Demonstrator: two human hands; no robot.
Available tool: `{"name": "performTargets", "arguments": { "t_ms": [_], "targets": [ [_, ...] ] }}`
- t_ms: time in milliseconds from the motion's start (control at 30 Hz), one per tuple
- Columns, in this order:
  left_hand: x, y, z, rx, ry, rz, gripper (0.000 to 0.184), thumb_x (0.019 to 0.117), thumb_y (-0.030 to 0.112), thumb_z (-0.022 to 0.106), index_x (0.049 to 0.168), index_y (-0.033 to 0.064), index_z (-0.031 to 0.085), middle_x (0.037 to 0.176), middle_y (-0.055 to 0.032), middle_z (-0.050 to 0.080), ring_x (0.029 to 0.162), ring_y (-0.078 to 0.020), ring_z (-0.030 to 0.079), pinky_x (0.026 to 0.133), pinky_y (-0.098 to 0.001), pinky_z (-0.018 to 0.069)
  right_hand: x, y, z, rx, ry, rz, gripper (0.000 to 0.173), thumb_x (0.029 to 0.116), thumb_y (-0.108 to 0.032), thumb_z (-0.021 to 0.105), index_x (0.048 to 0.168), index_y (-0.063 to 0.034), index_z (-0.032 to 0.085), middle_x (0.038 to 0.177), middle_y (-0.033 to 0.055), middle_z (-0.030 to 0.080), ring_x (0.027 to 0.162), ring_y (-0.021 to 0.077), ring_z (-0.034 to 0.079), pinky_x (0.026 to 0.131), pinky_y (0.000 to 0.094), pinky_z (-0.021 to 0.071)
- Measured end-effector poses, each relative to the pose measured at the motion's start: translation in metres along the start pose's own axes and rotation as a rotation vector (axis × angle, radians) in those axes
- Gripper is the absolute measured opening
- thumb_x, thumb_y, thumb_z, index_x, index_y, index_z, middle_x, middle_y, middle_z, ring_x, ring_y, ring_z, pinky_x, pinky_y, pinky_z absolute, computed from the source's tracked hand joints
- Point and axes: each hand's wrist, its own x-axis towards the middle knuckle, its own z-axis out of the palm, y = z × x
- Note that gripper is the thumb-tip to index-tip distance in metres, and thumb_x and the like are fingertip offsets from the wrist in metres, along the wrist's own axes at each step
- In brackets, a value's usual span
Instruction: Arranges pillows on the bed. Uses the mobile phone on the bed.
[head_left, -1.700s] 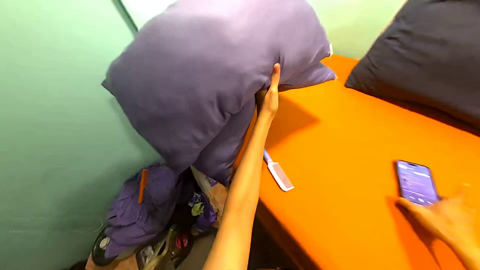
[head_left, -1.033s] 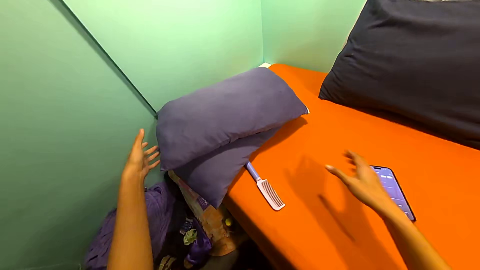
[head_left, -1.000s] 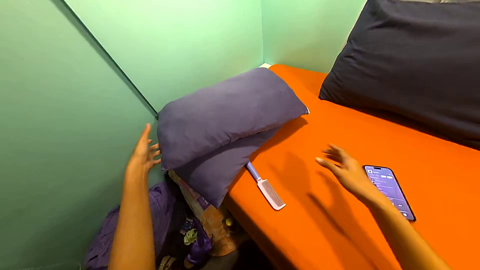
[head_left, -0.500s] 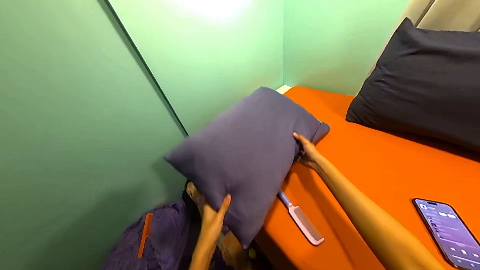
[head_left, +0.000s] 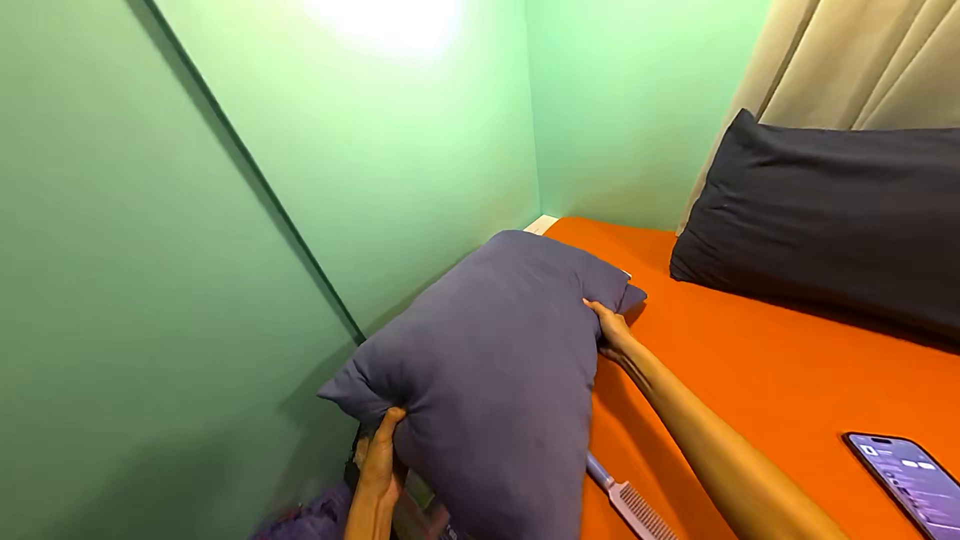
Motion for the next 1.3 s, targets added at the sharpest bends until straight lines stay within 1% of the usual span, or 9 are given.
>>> {"name": "performTargets", "arguments": {
  "t_ms": [200,400,533,667,733,800,900,1133,1300],
  "targets": [
    [0.034,0.071,0.068,-0.014,-0.201,0.454,0.024,0.0972,0.007,0.038,0.096,0.014,0.061,0.08,0.0125,0.071,0.08,0.0045,0.069,0.076,-0.017,0.059,0.016,-0.091,0.036,0.058,-0.13,-0.163,0.033,0.1109,-0.036,0.041,0.114,-0.0089,0.059,0.089,0.0033,0.066,0.079,0.012,0.066,0.071,0.0324,0.0566],
    [0.108,0.094,0.095,-0.086,-0.295,0.55,0.03,0.0973,0.007,0.034,0.089,0.0184,0.06,0.077,0.0133,0.071,0.076,0.0053,0.068,0.072,-0.0155,0.0586,0.087,-0.135,0.06,0.07,-0.273,-0.197,0.042,0.1056,-0.054,0.046,0.118,-0.0163,0.06,0.093,0.0019,0.068,0.082,0.0144,0.068,0.071,0.0358,0.0587],
    [0.184,0.025,0.083,0.106,-0.178,0.405,0.016,0.0947,0.009,0.047,0.103,0.0079,0.06,0.086,0.0061,0.07,0.084,-0.0002,0.069,0.078,-0.0224,0.0595,0.157,-0.067,0.057,0.032,-0.143,-0.123,0.053,0.1058,-0.05,0.049,0.138,-0.0077,0.052,0.116,0.013,0.068,0.102,0.0234,0.069,0.084,0.0443,0.0594],
    [0.253,-0.046,0.068,0.448,0.024,0.245,0.055,0.1063,0.034,0.053,0.142,-0.008,0.05,0.14,-0.0276,0.055,0.132,-0.0321,0.054,0.112,-0.0498,0.0429,0.197,0.023,0.05,-0.45,0.137,0.097,0.081,0.1028,-0.061,0.048,0.14,0.0114,0.049,0.147,0.0342,0.046,0.135,0.044,0.048,0.109,0.0587,0.0406],
    [0.258,-0.044,0.076,0.533,0.105,0.334,0.06,0.1097,0.039,0.043,0.136,-0.0145,0.051,0.138,-0.0341,0.054,0.132,-0.038,0.052,0.112,-0.0536,0.0389,0.198,0.025,0.055,-0.542,0.149,0.063,0.083,0.1015,-0.063,0.048,0.137,0.0123,0.052,0.151,0.0372,0.038,0.141,0.0488,0.039,0.113,0.0615,0.034],
    [0.254,-0.027,0.097,0.509,0.153,0.435,0.052,0.1106,0.031,0.042,0.134,-0.0134,0.052,0.133,-0.0294,0.058,0.125,-0.0276,0.057,0.108,-0.0437,0.0434,0.191,0.008,0.059,-0.58,0.169,0.059,0.083,0.1015,-0.063,0.049,0.138,0.0116,0.052,0.156,0.0365,0.031,0.145,0.0487,0.033,0.115,0.061,0.0312],
    [0.252,0.006,0.127,0.395,0.02,0.601,0.05,0.1099,0.018,0.039,0.153,-0.0056,0.032,0.15,-0.0223,0.046,0.135,-0.0145,0.05,0.113,-0.0286,0.0402,0.186,-0.007,0.064,-0.583,0.212,0.128,0.084,0.1016,-0.064,0.047,0.14,0.0103,0.05,0.161,0.0338,0.022,0.147,0.0458,0.03,0.115,0.0576,0.0318],
    [0.238,0.044,0.157,0.264,0.041,0.949,0.051,0.1077,0.006,0.041,0.15,-0.0158,0.022,0.143,-0.0228,0.046,0.129,-0.003,0.05,0.108,-0.0164,0.0404,0.195,-0.028,0.094,-0.179,0.117,-0.281,0.053,0.1083,-0.038,0.051,0.131,0.0092,0.055,0.134,0.0285,0.057,0.125,0.0323,0.058,0.106,0.0453,0.0472],
    [0.23,0.055,0.143,0.229,0.164,0.992,0.059,0.1083,0.004,0.037,0.154,-0.0163,0.005,0.157,-0.0306,0.028,0.145,-0.0112,0.035,0.117,-0.0187,0.0287,0.201,-0.041,0.11,0.001,-0.056,-0.368,0.053,0.1071,-0.047,0.049,0.133,-0.0014,0.055,0.114,0.0162,0.069,0.105,0.0217,0.068,0.093,0.0423,0.0552]
  ]
}}
